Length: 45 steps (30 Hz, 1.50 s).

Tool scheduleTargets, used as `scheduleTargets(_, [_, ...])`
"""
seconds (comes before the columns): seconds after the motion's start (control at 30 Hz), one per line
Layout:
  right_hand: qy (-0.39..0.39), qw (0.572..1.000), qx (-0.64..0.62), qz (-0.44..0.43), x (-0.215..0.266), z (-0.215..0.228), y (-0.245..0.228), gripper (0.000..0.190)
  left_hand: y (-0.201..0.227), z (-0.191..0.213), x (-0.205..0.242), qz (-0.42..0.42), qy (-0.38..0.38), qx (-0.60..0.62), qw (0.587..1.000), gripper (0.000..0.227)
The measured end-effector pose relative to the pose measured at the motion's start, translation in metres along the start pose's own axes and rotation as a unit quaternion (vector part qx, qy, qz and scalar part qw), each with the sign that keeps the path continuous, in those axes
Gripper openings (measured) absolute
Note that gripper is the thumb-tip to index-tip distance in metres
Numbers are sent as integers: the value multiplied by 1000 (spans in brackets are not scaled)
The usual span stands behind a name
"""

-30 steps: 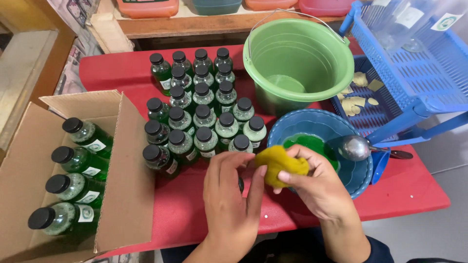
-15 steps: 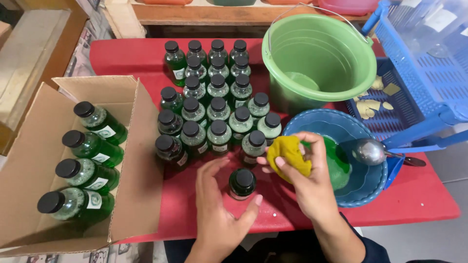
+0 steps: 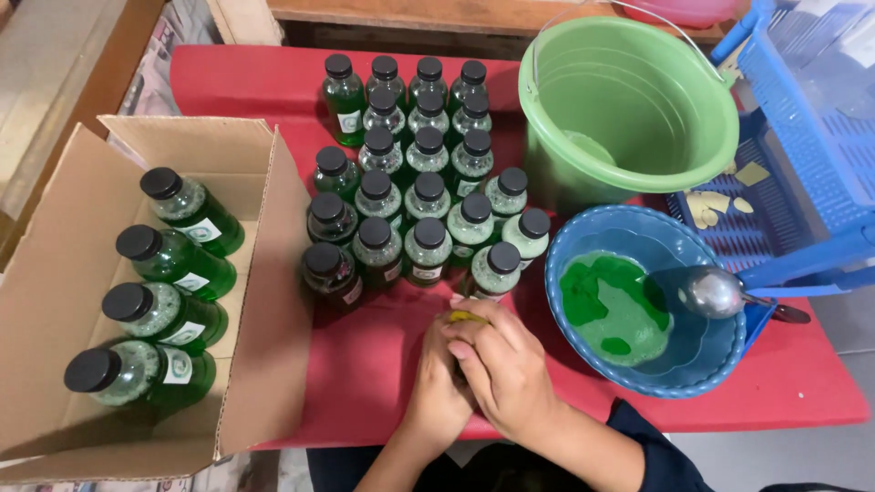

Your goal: Wiping small green bottles with a cloth and packing them into a cardboard box.

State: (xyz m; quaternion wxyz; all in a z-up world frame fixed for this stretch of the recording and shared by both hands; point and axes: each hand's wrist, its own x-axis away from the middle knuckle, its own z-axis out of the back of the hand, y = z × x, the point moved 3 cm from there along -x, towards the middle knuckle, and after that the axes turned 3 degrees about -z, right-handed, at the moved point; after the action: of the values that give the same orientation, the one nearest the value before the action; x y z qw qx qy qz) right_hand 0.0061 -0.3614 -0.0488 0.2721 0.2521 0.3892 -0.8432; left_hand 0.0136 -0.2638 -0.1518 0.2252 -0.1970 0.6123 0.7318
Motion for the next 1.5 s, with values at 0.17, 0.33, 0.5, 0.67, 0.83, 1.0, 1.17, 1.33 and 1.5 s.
scheduleTargets(0.17, [-25, 991, -77, -106, -13, 5, 0, 31, -17, -3, 13, 55, -25, -17, 998, 75])
scheduleTargets(0.33, [-6, 999, -5, -39, 18, -4, 10, 38, -12, 2, 8, 89, -14, 8, 996, 60])
scheduleTargets(0.5, [18, 997, 65, 32, 54, 0, 22, 39, -1, 4, 2, 100, -24, 8, 995, 62])
scheduleTargets(0.67, [51, 998, 24, -3, 38, 30, -2, 33, -2, 3, 1, 89, -7, -14, 996, 62])
scheduleTargets(0.83, [-58, 998, 24, 32, -8, 25, -8, 38, -14, 0, 8, 49, -7, -28, 998, 73])
scheduleTargets(1.0, [-242, 966, -84, 38, -41, 24, -10, 17, 1, 3, -4, -16, -42, -27, 999, 51])
scheduleTargets(1.17, [-216, 924, -278, -150, -35, 8, 20, 19, -8, 2, 4, 15, -22, -37, 999, 72])
scheduleTargets(1.33, [-63, 845, -394, -356, -14, -5, 37, 16, -28, -3, 20, 85, -34, -63, 994, 82])
scheduleTargets(1.5, [-195, 971, -140, -17, -29, 23, -12, 23, 2, 8, -3, -11, -44, 17, 999, 52])
